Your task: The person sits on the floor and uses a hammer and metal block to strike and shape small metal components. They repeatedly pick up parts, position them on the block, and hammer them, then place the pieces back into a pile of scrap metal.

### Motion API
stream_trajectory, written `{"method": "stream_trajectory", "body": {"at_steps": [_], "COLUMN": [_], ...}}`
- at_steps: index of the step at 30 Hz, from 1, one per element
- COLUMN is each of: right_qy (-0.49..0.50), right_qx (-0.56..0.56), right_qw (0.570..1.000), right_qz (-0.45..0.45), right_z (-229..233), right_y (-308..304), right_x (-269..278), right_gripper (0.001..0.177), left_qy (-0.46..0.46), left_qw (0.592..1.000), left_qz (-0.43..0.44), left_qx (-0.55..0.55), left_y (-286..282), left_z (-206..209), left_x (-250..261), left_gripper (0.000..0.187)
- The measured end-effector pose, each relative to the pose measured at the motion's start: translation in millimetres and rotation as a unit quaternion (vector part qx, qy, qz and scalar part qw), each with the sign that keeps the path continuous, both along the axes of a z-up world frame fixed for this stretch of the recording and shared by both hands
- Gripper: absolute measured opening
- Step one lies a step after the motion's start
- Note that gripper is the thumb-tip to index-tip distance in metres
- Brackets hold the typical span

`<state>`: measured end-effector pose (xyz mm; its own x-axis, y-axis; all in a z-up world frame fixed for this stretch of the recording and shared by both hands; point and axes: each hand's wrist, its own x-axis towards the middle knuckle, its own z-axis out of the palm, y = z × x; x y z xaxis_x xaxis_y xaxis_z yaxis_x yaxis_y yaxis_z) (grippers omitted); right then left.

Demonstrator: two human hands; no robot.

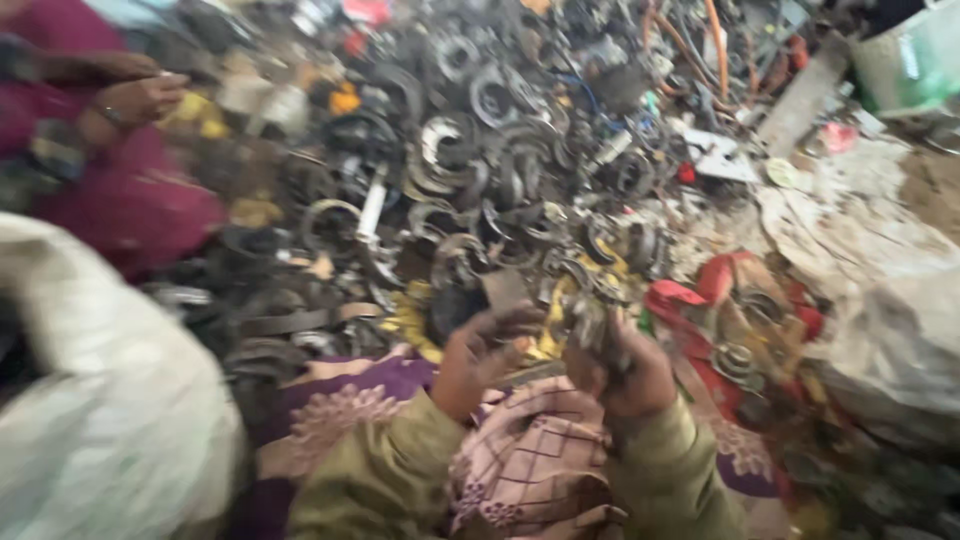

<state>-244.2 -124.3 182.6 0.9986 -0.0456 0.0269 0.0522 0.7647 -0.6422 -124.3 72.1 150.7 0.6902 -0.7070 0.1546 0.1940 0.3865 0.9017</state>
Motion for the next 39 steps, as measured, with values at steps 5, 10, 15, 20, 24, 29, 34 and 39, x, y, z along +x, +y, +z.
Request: {"method": "stream_trajectory", "body": {"at_steps": [5, 10, 15, 20, 24, 29, 34, 39], "right_qy": [0.081, 0.084, 0.030, -0.053, -0.058, -0.046, -0.064, -0.010], "right_qx": [-0.135, -0.172, -0.071, -0.058, -0.035, -0.063, -0.216, -0.168], "right_qw": [0.987, 0.980, 0.997, 0.996, 0.997, 0.997, 0.974, 0.985], "right_qz": [-0.044, -0.047, 0.024, 0.041, 0.045, 0.005, -0.033, -0.024], "right_z": [3.2, -28.1, -28.6, -22.4, -20.3, -7.8, -3.7, -7.6], "right_y": [62.5, 87.6, 89.1, 77.4, 74.0, 81.7, 78.4, 66.8], "right_x": [-33.4, -56.9, -69.7, -88.7, -96.2, -103.1, -103.7, -93.2], "right_gripper": [0.047, 0.042, 0.047, 0.051, 0.050, 0.053, 0.067, 0.085], "left_qy": [-0.007, -0.035, -0.050, -0.123, -0.129, -0.193, -0.225, -0.185], "left_qw": [0.998, 0.995, 0.995, 0.988, 0.985, 0.972, 0.968, 0.973], "left_qz": [0.009, 0.093, 0.089, 0.091, 0.104, 0.125, 0.110, 0.139], "left_qx": [-0.063, 0.016, 0.001, 0.014, 0.038, 0.048, 0.030, 0.025], "left_y": [46.8, 64.1, 67.4, 60.8, 53.8, 48.8, 46.8, 45.1], "left_z": [53.5, 57.3, 69.1, 82.5, 90.0, 106.1, 117.7, 118.1], "left_x": [-71.9, -113.3, -137.2, -158.7, -173.8, -185.6, -187.9, -174.7], "left_gripper": [0.043, 0.032, 0.034, 0.035, 0.037, 0.032, 0.028, 0.029]}}
